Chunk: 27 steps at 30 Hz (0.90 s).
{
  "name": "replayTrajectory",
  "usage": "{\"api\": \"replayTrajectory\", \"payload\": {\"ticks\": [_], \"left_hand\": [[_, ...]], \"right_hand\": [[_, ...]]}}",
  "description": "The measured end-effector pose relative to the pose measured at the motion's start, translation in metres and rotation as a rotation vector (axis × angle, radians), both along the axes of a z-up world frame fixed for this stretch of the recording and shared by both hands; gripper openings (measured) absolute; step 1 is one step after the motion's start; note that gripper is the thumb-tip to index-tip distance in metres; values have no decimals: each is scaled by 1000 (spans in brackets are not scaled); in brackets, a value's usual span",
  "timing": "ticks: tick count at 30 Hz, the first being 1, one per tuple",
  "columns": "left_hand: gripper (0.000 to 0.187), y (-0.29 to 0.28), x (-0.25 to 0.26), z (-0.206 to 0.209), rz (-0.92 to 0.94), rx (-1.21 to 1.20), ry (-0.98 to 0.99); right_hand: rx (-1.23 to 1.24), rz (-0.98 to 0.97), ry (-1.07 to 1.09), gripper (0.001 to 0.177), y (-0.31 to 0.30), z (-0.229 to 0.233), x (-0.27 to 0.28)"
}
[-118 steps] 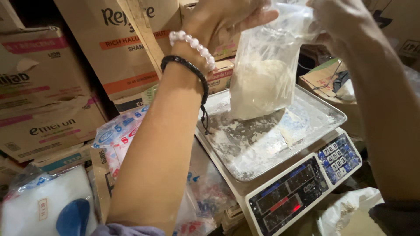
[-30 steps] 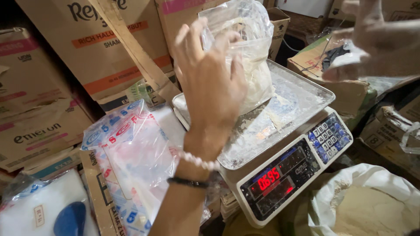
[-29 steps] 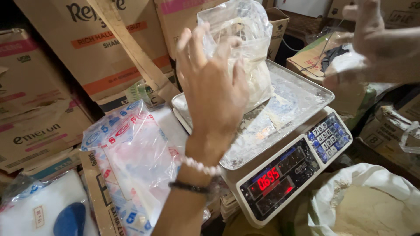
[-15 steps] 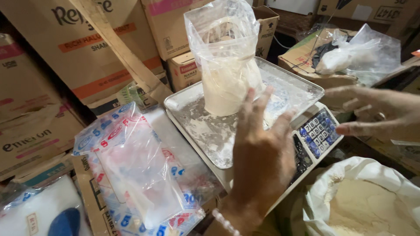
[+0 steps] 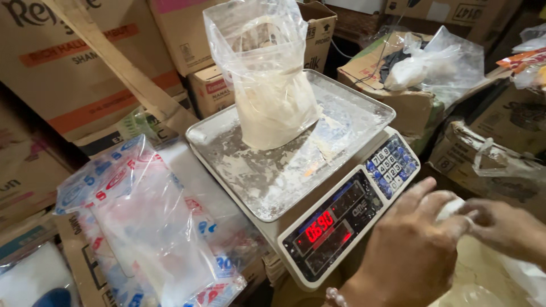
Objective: The person scoops white flour from a large sack into a clear plastic bag, places the bag on a digital scale, and adjusts the contents by hand to reach a target weight. The person repeats this process for multiple bags.
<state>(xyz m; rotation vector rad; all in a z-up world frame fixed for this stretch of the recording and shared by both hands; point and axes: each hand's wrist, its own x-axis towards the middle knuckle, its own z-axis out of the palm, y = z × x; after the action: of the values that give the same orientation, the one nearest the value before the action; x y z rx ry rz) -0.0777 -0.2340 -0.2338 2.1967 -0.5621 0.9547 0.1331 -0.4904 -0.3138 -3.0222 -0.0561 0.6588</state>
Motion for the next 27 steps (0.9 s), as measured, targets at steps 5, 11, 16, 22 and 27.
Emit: {"api": "replayTrajectory", "payload": {"ticks": [5, 11, 16, 22, 27], "left_hand": [[20, -17, 6, -32, -74, 95, 35], [20, -38, 17, -81, -157, 184, 163], [22, -50, 22, -130, -129, 135, 122], [16, -62, 26, -178, -181, 268, 255], [23, -72, 25, -202, -228, 351, 345]], "right_hand": [[-80, -74, 41, 56, -37, -64, -2], [-69, -67, 74, 61, -63, -132, -9], [-34, -38, 145, 66, -67, -172, -22], [-13, -29, 232, 72, -74, -184, -41], [-16, -16, 309, 77, -76, -165, -48]]}}
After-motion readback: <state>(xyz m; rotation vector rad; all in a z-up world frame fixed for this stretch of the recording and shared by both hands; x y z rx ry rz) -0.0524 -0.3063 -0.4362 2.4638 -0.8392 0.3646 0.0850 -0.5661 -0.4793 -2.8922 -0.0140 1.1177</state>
